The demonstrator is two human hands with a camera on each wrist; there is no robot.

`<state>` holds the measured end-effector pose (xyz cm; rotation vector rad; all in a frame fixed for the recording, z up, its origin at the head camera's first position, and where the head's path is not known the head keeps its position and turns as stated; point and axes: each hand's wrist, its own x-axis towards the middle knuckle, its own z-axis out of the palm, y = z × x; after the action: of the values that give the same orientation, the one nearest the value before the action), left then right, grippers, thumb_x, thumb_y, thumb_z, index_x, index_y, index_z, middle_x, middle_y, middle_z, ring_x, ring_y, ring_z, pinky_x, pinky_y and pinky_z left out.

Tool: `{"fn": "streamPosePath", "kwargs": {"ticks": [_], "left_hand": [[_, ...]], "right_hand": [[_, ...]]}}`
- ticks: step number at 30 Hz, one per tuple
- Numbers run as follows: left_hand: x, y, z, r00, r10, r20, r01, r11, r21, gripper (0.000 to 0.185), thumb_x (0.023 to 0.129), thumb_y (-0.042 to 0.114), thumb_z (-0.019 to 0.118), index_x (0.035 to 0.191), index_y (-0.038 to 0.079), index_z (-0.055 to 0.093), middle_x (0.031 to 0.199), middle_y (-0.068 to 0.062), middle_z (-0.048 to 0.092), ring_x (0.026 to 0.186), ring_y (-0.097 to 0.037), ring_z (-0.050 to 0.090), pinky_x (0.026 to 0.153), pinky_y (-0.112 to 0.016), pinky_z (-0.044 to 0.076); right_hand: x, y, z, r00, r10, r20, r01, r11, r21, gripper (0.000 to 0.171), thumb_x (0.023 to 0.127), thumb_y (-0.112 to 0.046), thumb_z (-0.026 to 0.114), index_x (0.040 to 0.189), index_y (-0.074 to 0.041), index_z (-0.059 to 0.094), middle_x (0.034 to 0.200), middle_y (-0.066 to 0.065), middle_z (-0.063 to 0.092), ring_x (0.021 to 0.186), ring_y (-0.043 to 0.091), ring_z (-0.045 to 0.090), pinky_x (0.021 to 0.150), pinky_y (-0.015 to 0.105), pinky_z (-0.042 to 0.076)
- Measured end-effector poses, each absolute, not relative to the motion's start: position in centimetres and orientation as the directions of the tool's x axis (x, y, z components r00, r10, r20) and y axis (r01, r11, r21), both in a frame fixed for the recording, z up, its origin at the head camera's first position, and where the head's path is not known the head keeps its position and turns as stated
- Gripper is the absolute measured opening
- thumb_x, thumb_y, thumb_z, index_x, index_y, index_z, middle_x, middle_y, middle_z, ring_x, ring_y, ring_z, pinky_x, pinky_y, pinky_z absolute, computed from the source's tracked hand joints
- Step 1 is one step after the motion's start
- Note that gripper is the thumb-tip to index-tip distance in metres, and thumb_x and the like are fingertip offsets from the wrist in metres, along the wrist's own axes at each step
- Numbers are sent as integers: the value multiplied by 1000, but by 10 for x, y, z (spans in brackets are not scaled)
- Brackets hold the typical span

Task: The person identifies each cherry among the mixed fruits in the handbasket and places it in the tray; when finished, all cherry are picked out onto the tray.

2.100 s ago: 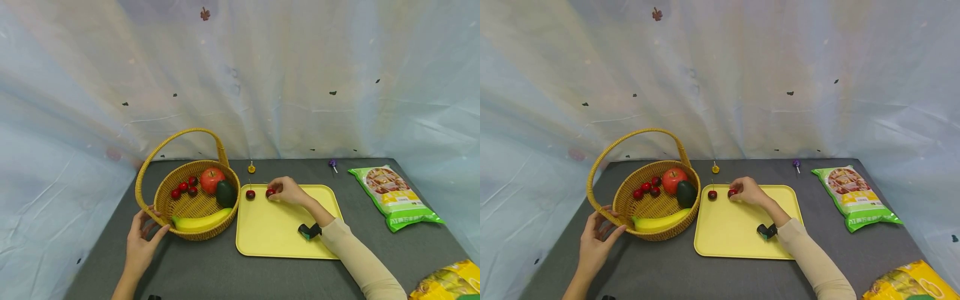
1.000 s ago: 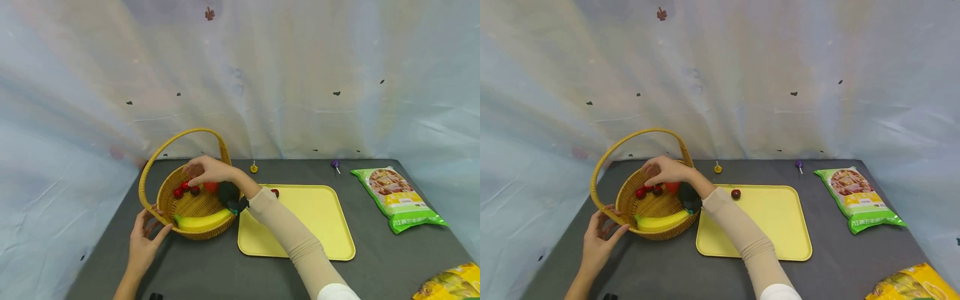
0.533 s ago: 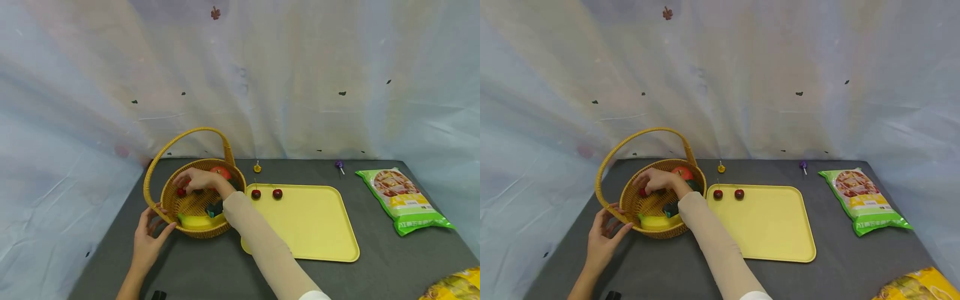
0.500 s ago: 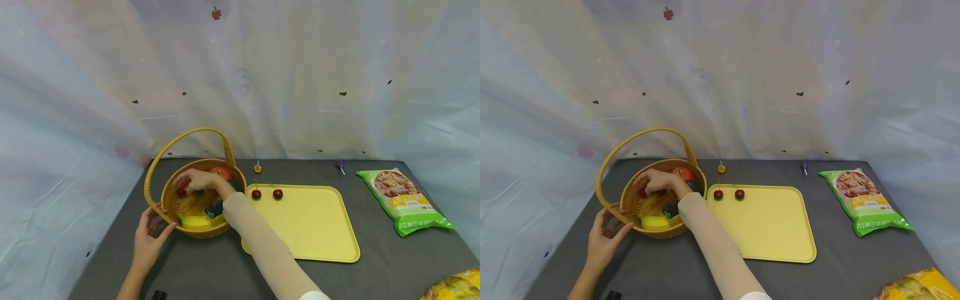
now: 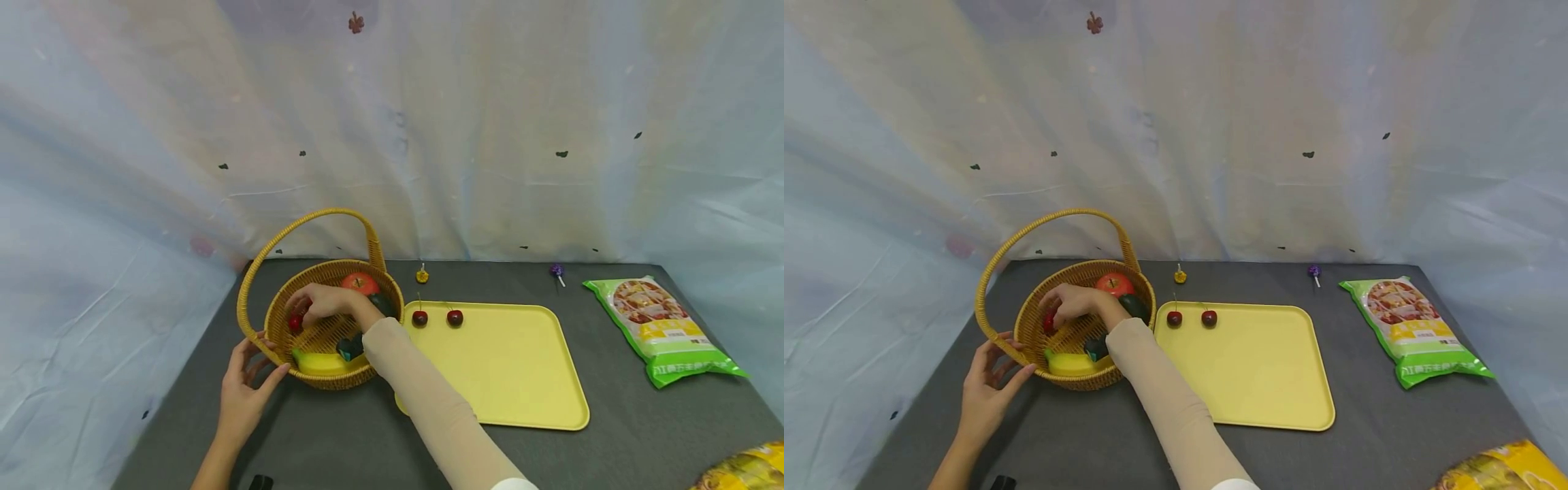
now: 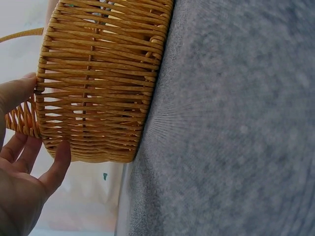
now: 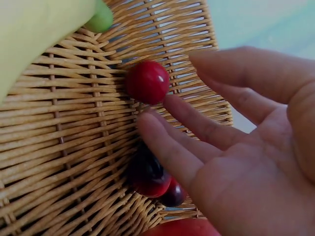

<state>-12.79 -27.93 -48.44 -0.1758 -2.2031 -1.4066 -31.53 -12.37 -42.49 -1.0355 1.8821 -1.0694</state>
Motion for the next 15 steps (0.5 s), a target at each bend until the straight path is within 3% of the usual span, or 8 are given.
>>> {"fn": "streamPosePath", "kwargs": {"ticks": [6,15], "left_hand": [[-128,-279,-485,-856,-160,491,373,466,802,69,84,-10,75,145,2,44,123,-21,53,120,-10,51,94,-14,49],[-128,-280,-485,-859,-170,484,360,472,805,69,84,-10,74,145,1,44,125,-21,53,120,-10,51,93,-13,49]], "right_hand": [[-312,-126,-427,-304,-920,-248,-338,347,-875,45,92,1,67,136,0,58,133,14,60,119,23,57,87,25,55],[-307,-132,-431,-255,-911,-323,-269,388,-882,49,91,0,71,137,-1,57,123,12,63,99,14,64,95,40,56]]}}
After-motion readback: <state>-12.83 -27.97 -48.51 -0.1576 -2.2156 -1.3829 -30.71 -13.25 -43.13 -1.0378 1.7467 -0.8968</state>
